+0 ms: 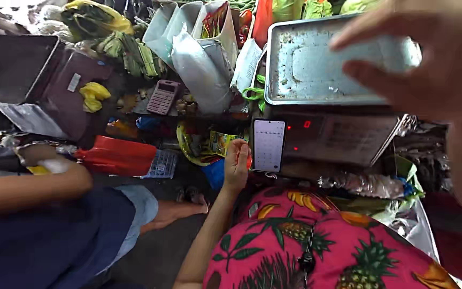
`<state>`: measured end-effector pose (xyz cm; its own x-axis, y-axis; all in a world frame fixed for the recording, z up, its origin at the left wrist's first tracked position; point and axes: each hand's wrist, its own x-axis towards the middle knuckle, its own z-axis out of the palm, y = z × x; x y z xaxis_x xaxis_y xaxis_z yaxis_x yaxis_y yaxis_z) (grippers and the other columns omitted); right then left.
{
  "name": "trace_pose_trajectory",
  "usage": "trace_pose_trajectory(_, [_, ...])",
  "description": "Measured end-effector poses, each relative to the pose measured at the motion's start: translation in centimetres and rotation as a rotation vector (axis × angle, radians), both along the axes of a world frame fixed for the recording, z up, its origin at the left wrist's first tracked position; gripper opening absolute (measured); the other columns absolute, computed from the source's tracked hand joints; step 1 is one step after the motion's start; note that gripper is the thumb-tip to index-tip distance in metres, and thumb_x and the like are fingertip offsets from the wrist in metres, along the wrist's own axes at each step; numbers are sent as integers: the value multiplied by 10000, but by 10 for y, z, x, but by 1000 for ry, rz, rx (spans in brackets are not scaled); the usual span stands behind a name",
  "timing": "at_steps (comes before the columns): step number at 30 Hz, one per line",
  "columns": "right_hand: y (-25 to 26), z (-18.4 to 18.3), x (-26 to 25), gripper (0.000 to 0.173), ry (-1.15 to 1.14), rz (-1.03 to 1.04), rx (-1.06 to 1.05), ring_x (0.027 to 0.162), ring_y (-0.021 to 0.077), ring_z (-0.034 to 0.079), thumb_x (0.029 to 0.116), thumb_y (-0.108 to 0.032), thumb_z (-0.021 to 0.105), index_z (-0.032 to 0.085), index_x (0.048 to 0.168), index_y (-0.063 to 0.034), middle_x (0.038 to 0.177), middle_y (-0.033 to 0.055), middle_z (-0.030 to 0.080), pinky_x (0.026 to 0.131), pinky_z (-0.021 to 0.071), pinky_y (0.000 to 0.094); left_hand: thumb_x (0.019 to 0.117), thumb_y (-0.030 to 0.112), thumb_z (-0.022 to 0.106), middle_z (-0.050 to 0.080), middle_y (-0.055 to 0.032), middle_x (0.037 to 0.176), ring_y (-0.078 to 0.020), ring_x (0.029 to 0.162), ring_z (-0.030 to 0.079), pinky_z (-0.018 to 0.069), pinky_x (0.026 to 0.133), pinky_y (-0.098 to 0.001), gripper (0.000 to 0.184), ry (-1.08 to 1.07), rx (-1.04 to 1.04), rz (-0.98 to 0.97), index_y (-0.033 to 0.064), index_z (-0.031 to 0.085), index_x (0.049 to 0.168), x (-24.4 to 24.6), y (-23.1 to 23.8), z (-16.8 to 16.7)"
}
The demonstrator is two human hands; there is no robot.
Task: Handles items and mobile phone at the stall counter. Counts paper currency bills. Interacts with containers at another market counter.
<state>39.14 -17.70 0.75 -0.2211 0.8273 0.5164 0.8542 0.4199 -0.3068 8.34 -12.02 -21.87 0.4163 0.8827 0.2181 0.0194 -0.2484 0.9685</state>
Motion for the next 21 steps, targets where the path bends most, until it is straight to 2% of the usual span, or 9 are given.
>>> trace_pose_trajectory(1, [-20,-22,-14,306,55,38,31,1115,229,646,1008,-259,582,723,1187,-55,1153,122,708,984,529,431,1087,139,387,565,35,853,-29,726,565,520,683,-232,202,-26,-20,-14,26,520,1189,4,1,-7])
trace_pose_trajectory(3, [-51,-72,-40,239,139,-2,18,1021,203,662,978,-175,603,747,1120,-47,1043,74,728,913,549,406,1084,123,406,533,58,783,-6,640,518,480,607,-192,141,-28,-15,-33,50,517,1134,7,3,-12])
trace_pose_trajectory(6, [-76,-154,-75,257,369,-182,-118,987,129,687,980,-171,612,725,1185,-65,1052,41,734,897,580,365,1083,128,432,575,46,802,2,647,542,497,620,-188,152,22,42,-70,38,538,1144,5,4,-15])
trace_pose_trajectory(9, [-86,-205,-113,284,654,-317,-190,962,94,710,1015,-203,609,695,1217,-22,1086,80,740,873,604,290,1099,146,414,581,38,768,2,634,542,497,623,-192,205,53,111,-94,18,544,1192,3,8,-14])
trace_pose_trajectory(12, [-90,-230,-138,307,715,-380,-163,961,97,716,1016,-202,609,686,1240,-7,1095,101,743,874,600,275,1105,150,384,510,67,722,2,613,502,474,617,-191,229,-8,68,-114,29,559,1191,2,14,-14])
trace_pose_trajectory(16, [-92,-237,-153,293,565,-448,-20,1000,142,703,1011,-219,601,714,1203,-29,1071,90,746,935,570,332,1126,197,295,482,108,647,-4,574,501,474,596,-186,275,-186,-156,-80,111,555,1150,-11,18,-13])
trace_pose_trajectory(17, [-90,-234,-158,287,528,-436,0,981,146,698,1007,-226,605,718,1195,-40,1040,78,745,930,562,345,1128,206,298,504,103,665,-7,597,525,493,615,-192,269,-198,-168,-72,118,550,1156,-18,16,-13])
trace_pose_trajectory(19, [-82,-224,-171,294,470,-376,-24,910,151,693,1004,-238,608,712,1212,-58,974,61,742,878,566,362,1130,204,284,574,74,775,-26,723,593,535,737,-225,274,-164,-165,-74,85,523,1193,-34,10,-11])
trace_pose_trajectory(21, [-67,-216,-184,329,443,-300,-94,774,164,674,1000,-237,613,689,1261,-53,887,66,725,747,579,360,1124,181,269,601,36,891,-56,844,620,544,823,-265,284,-129,-141,-75,35,493,1221,-51,5,-13])
